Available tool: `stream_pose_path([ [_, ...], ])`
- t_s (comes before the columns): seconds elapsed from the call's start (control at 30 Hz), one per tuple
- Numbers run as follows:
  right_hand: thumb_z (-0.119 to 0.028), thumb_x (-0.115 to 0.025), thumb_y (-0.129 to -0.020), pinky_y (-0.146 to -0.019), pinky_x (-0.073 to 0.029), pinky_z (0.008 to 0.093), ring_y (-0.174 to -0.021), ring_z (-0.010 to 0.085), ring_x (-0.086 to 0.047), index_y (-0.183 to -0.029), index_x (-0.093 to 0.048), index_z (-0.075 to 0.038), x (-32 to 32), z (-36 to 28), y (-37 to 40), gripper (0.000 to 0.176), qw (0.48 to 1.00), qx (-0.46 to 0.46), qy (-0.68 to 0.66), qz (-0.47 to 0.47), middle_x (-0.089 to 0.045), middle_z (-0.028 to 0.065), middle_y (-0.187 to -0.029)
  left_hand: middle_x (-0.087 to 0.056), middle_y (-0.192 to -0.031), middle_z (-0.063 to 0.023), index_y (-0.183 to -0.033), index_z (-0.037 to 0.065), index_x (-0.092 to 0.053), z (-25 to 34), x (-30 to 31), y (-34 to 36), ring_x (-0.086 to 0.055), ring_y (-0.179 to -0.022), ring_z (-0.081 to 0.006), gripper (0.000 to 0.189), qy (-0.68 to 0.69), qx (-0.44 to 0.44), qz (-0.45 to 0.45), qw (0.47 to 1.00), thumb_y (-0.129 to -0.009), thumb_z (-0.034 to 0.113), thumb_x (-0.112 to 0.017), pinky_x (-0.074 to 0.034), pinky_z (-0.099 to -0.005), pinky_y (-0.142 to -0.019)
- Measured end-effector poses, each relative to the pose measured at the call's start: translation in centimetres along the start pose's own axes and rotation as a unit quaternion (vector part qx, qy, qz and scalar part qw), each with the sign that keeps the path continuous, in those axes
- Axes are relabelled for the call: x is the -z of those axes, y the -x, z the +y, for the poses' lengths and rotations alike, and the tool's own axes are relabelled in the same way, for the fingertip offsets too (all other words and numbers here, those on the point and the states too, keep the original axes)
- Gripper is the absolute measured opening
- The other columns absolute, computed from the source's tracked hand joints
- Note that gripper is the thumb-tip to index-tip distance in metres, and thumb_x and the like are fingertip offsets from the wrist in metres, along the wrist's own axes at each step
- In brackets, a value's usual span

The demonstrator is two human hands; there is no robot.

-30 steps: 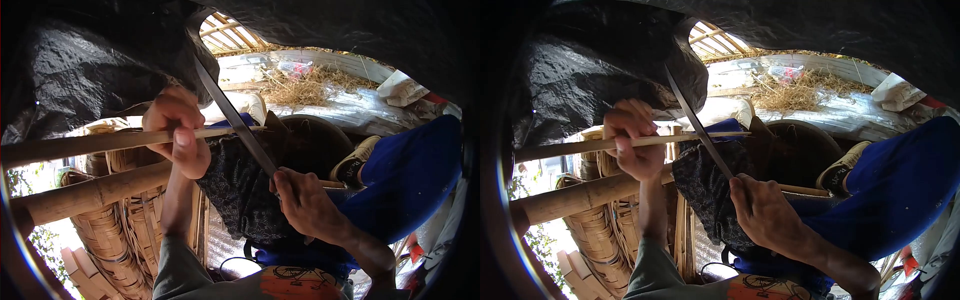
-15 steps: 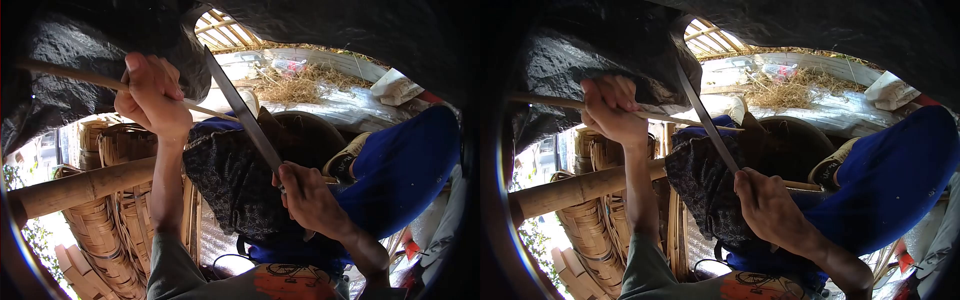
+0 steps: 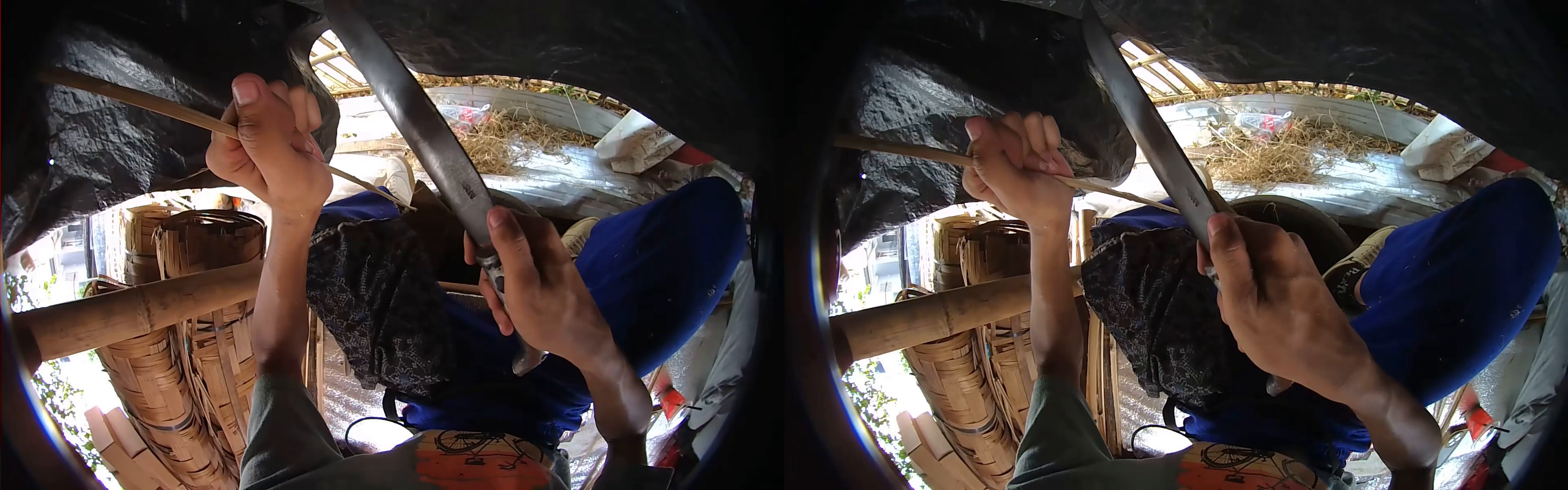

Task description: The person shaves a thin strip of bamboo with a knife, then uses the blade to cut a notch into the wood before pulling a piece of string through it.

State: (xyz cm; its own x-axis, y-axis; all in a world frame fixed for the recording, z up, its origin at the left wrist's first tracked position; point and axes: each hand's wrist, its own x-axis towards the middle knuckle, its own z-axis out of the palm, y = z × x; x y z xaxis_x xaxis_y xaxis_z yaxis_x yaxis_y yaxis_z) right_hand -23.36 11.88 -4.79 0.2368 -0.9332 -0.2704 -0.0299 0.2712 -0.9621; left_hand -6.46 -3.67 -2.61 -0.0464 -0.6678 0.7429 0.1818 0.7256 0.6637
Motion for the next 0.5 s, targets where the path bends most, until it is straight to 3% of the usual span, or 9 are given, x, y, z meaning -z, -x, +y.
stream_pose_path([
  [0.03, -0.008, -0.050, -0.086, -0.065, -0.043, 0.0322, -0.084, 0.0216, -0.053, -0.113, -0.043, 0.012, -0.3, 2.4, -0.2, 0.034, 0.975, 0.113, 0.191, -0.022, -0.054, 0.0120, -0.096, -0.026, -0.042, 0.0016, -0.050, 0.009, -0.027, 0.3, -0.2, 0.1, -0.024, -0.036, -0.0054, 0.049, 0.004, 0.012, -0.007, 1.000, -0.092, 0.022, -0.049, -0.016, -0.0241, -0.036],
  [0.07, -0.007, -0.049, -0.086, -0.067, -0.043, 0.0325, -0.085, 0.0215, -0.053, -0.112, -0.044, 0.011, -0.5, 3.6, -0.2, 0.032, 0.901, 0.222, 0.371, -0.042, -0.054, 0.0121, -0.096, -0.026, -0.042, 0.0016, -0.050, 0.009, -0.027, 0.5, -0.1, 0.3, -0.024, -0.036, -0.0054, 0.049, 0.005, 0.011, -0.009, 1.000, -0.092, 0.022, -0.049, -0.016, -0.0241, -0.036],
  [0.13, -0.007, -0.050, -0.085, -0.069, -0.044, 0.0325, -0.087, 0.0209, -0.053, -0.111, -0.045, 0.012, -0.7, 2.7, -0.3, 0.032, 0.918, 0.176, 0.349, -0.070, -0.054, 0.0124, -0.097, -0.027, -0.041, 0.0012, -0.049, 0.008, -0.026, 0.0, -0.1, 0.5, -0.024, -0.036, -0.0055, 0.051, -0.006, -0.017, -0.021, 1.000, -0.093, 0.023, -0.048, -0.017, -0.0238, -0.036],
  [0.2, -0.007, -0.050, -0.085, -0.071, -0.045, 0.0324, -0.088, 0.0203, -0.053, -0.110, -0.045, 0.012, -0.5, 2.0, 0.2, 0.033, 0.933, 0.120, 0.320, -0.112, -0.054, 0.0127, -0.098, -0.026, -0.041, 0.0014, -0.049, 0.008, -0.025, 0.3, 0.7, 0.5, -0.023, -0.035, -0.0057, 0.051, 0.016, 0.023, -0.010, 1.000, -0.092, 0.023, -0.049, -0.017, -0.0232, -0.036],
  [0.27, -0.007, -0.051, -0.084, -0.072, -0.045, 0.0312, -0.089, 0.0196, -0.053, -0.113, -0.044, 0.012, 0.7, 1.0, 0.1, 0.036, 0.855, 0.275, 0.440, 0.015, -0.054, 0.0113, -0.097, -0.026, -0.042, 0.0013, -0.050, 0.008, -0.025, 0.4, 0.8, -0.2, -0.022, -0.036, -0.0055, 0.049, 0.001, 0.034, -0.009, 0.999, -0.091, 0.022, -0.049, -0.017, -0.0229, -0.037],
  [0.33, -0.008, -0.052, -0.084, -0.071, -0.045, 0.0305, -0.091, 0.0189, -0.053, -0.113, -0.044, 0.011, 1.0, 0.2, 0.3, 0.035, 0.855, 0.296, 0.423, 0.046, -0.054, 0.0100, -0.096, -0.026, -0.043, 0.0010, -0.051, 0.008, -0.026, 0.1, 1.1, -0.2, -0.022, -0.037, -0.0055, 0.047, 0.040, 0.040, -0.009, 0.998, -0.091, 0.020, -0.048, -0.016, -0.0230, -0.037],
  [0.5, -0.011, -0.052, -0.084, -0.065, -0.043, 0.0278, -0.081, 0.0162, -0.049, -0.109, -0.046, 0.011, -0.3, 2.4, 0.3, 0.033, 0.911, 0.167, 0.362, -0.105, -0.051, 0.0086, -0.092, -0.027, -0.042, -0.0005, -0.051, 0.007, -0.026, -0.2, 0.4, 0.2, -0.022, -0.036, -0.0067, 0.046, 0.041, 0.011, 0.021, 0.999, -0.091, 0.019, -0.047, -0.017, -0.0232, -0.036],
])
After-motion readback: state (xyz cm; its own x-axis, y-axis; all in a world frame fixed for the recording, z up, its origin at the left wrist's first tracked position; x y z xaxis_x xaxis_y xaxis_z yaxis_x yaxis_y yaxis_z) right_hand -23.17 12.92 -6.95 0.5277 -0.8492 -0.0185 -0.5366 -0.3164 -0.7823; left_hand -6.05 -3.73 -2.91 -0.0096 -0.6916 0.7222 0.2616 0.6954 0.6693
